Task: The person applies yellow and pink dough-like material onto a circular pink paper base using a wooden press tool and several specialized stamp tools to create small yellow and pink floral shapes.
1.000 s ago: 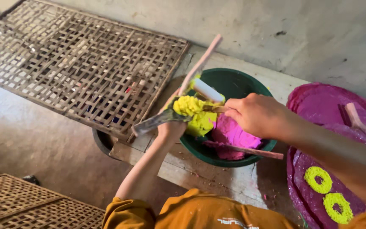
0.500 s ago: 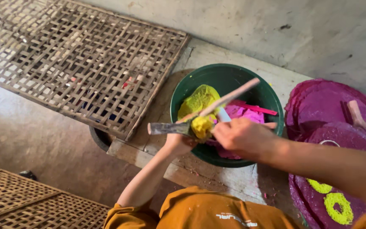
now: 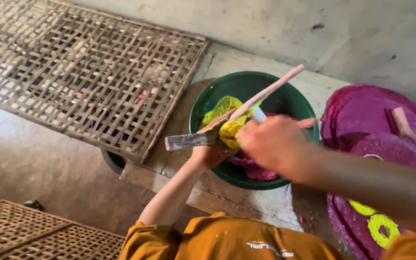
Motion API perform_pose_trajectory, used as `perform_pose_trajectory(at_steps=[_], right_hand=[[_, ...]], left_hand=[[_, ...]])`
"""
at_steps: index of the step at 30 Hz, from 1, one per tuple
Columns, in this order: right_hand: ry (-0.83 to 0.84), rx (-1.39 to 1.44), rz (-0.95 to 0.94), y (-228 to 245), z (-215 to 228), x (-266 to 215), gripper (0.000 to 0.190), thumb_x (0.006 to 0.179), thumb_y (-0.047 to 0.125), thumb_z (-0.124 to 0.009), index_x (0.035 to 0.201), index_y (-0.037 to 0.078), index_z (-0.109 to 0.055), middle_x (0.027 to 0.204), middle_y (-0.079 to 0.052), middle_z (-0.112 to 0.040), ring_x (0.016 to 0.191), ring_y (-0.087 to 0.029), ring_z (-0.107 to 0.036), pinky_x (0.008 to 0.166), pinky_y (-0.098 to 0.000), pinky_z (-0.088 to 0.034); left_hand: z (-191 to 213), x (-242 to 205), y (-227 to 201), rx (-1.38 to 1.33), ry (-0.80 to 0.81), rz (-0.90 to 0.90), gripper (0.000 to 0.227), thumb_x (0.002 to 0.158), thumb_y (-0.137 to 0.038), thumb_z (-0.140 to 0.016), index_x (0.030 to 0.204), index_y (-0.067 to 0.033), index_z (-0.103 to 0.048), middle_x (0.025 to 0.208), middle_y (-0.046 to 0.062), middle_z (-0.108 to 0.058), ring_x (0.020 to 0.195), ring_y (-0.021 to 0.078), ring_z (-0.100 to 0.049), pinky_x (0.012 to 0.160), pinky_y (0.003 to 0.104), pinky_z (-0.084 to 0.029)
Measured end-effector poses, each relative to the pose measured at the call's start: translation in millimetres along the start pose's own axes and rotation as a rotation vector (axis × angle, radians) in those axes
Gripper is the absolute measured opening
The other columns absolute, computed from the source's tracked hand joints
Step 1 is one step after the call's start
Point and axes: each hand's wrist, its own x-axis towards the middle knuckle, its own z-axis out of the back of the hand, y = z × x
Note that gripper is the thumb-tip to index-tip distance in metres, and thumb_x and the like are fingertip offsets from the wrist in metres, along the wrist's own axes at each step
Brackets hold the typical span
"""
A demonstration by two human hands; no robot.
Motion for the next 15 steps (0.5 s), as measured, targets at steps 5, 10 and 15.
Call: perform_pose_trajectory(at_steps=[5, 10, 15], right_hand=[[-0.075, 0.135, 0.065, 20, -16, -8, 0.014, 0.085, 0.014, -0.060, 0.093, 0.004, -0.063, 0.079, -0.012, -0.067, 0.060, -0.025, -0.072, 0.051, -0.0374, -0.057], [0.061, 0.148, -0.104, -21, 26, -45, 0.016, 0.084, 0.017, -0.059, 0.099, 0.012, -0.062, 0.084, -0.008, -0.065, 0.063, -0.027, -0.073, 0.046, -0.0384, -0.057], [-0.032, -0.036, -0.062, 3, -2, 4, 0.012, 0.088, 0.018, -0.058, 0.092, 0.007, -0.063, 0.081, -0.008, -0.067, 0.061, -0.023, -0.073, 0.046, -0.0356, -0.057]], left_hand=[[2, -1, -3, 0.309, 0.110, -0.013, 0.064, 0.080, -0.030, -0.077, 0.139, -0.0137, -0.057, 0.140, 0.011, -0.064, 0.124, 0.0286, -0.063, 0.102, 0.038, -0.053], [45, 0, 0, 0.409, 0.059, 0.159, 0.068, 0.080, -0.040, -0.076, 0.141, -0.0200, -0.052, 0.139, 0.008, -0.065, 0.116, 0.0243, -0.067, 0.099, 0.036, -0.056], [25, 5, 10, 0.441, 0.015, 0.083, 0.079, 0.075, -0.033, -0.080, 0.147, -0.0254, -0.050, 0.132, 0.006, -0.066, 0.115, 0.0291, -0.066, 0.093, 0.039, -0.055]])
